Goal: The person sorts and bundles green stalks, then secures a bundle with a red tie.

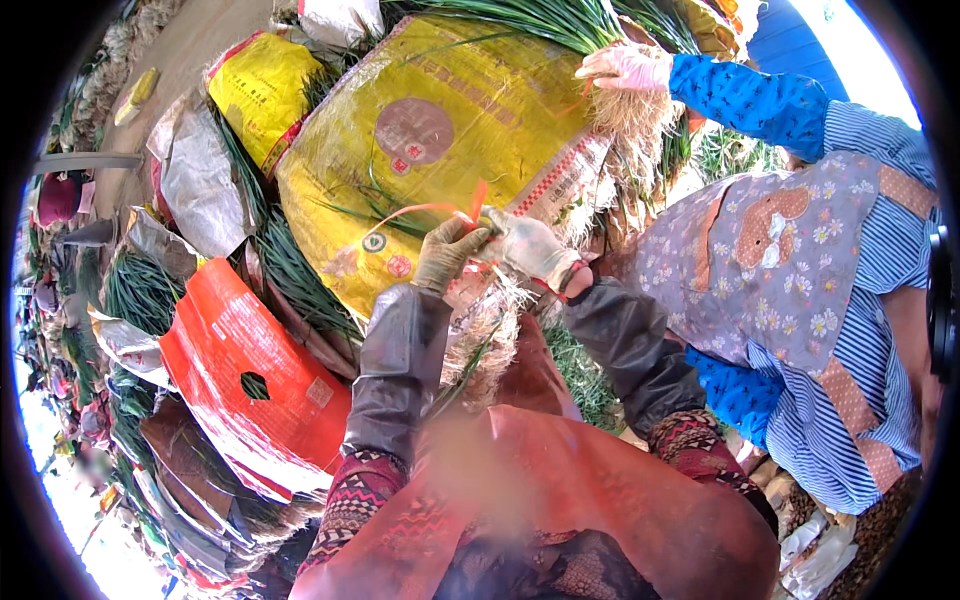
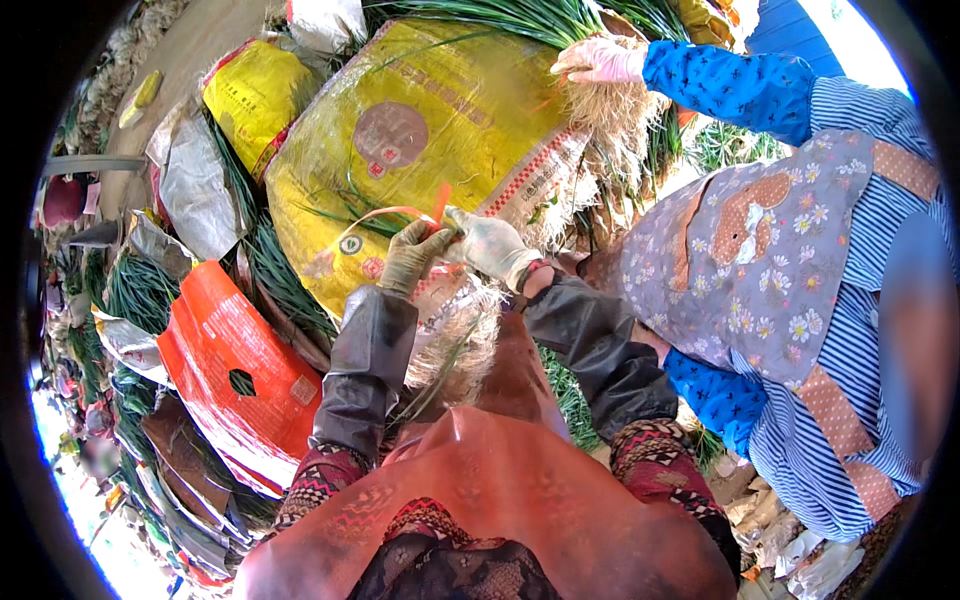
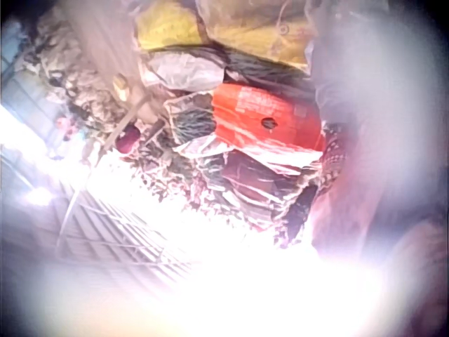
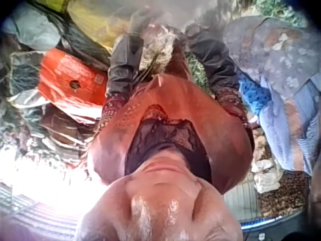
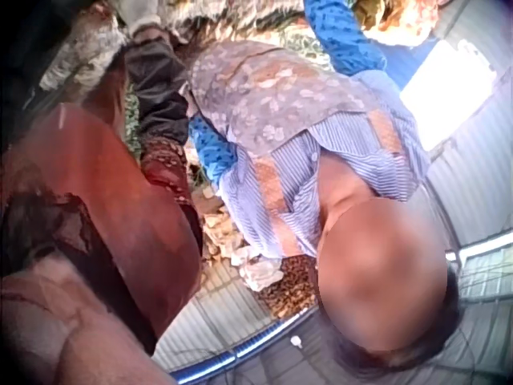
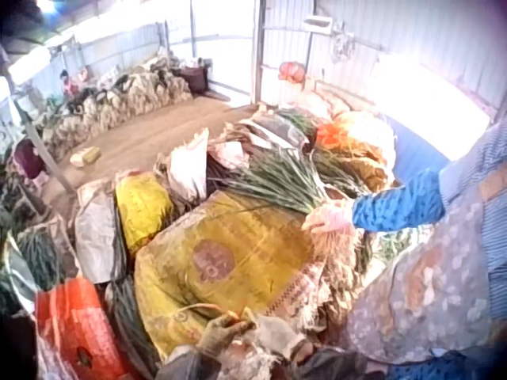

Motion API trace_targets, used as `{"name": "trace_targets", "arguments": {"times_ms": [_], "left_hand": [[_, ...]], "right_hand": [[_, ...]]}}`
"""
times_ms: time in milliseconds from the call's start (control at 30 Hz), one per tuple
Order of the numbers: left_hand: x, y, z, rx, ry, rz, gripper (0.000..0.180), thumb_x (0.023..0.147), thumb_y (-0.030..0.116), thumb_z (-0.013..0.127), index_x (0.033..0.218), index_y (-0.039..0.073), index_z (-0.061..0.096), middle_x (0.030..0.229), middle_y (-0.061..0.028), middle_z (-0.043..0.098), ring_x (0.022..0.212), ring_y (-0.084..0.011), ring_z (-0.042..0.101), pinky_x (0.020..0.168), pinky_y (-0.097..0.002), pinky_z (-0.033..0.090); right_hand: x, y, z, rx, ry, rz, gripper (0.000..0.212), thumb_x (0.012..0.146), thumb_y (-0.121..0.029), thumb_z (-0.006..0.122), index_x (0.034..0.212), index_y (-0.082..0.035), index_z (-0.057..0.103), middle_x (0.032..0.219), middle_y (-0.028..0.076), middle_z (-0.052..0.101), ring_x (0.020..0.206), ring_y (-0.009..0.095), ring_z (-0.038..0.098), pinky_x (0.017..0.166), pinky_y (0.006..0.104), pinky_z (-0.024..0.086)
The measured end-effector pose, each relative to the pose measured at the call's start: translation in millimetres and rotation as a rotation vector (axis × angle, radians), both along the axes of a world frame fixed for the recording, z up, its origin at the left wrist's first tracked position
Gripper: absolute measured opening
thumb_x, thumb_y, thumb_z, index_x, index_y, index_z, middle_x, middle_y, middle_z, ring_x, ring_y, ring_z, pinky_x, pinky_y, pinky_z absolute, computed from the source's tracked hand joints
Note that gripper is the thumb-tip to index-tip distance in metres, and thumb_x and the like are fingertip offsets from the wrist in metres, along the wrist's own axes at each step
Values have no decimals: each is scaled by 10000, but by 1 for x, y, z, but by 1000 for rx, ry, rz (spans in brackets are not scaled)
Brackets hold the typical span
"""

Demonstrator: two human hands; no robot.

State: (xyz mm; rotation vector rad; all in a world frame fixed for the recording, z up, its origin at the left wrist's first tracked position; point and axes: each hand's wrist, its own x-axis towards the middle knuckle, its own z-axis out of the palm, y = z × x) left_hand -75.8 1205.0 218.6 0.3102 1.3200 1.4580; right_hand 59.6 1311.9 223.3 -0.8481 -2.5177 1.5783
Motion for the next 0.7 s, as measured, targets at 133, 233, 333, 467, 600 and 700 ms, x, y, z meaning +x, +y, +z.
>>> {"name": "trace_targets", "arguments": {"times_ms": [133, 233, 333, 467, 600, 700], "left_hand": [[-23, -19, -36, 10, 338, -76, 182, 928, 222, 553, 958, 58, 627, 702, -9, 614, 580, -69, 546, 525, -202, 428], [-29, -25, -13, -144, 143, -75, 243, 961, 265, 484, 959, 62, 618, 658, -35, 613, 521, -79, 536, 476, -205, 417], [-25, -32, -21, -127, 138, -69, 330, 962, 337, 475, 976, 33, 600, 626, -52, 597, 441, -89, 485, 416, -208, 369], [-19, -28, -26, -119, 53, -82, 305, 965, 315, 475, 987, 40, 607, 643, -55, 608, 451, -68, 490, 386, -181, 349], [-13, -15, -21, -96, 84, -62, 293, 956, 313, 499, 990, 44, 611, 645, -54, 615, 424, -67, 482, 373, -177, 336], [-20, -18, -20, -97, 50, -39, 279, 953, 303, 507, 990, 47, 613, 647, -53, 621, 403, -62, 469, 372, -174, 331]], "right_hand": [[-4, 47, 13, -650, 116, -414, 260, 861, -161, 640, 1082, -23, 642, 906, 96, 692, 581, 106, 598, 511, 277, 482], [5, 94, -10, -928, 147, -560, 215, 905, -173, 579, 1047, -30, 656, 901, 50, 682, 524, 39, 504, 479, 156, 392], [12, 128, 5, -969, 197, -606, 239, 915, -209, 565, 1036, -18, 645, 941, 53, 682, 621, 47, 563, 525, 185, 440], [15, 181, -19, -893, 212, -674, 254, 891, -256, 586, 946, -19, 658, 901, 68, 684, 652, 95, 618, 555, 193, 491], [4, 209, -20, -534, 109, -737, 236, 877, -258, 605, 867, -35, 683, 817, 64, 683, 686, 122, 636, 547, 234, 493], [-25, 156, 29, 600, -271, -341, 247, 900, -298, 574, 885, -79, 688, 715, 43, 626, 681, 175, 623, 612, 312, 498]]}}
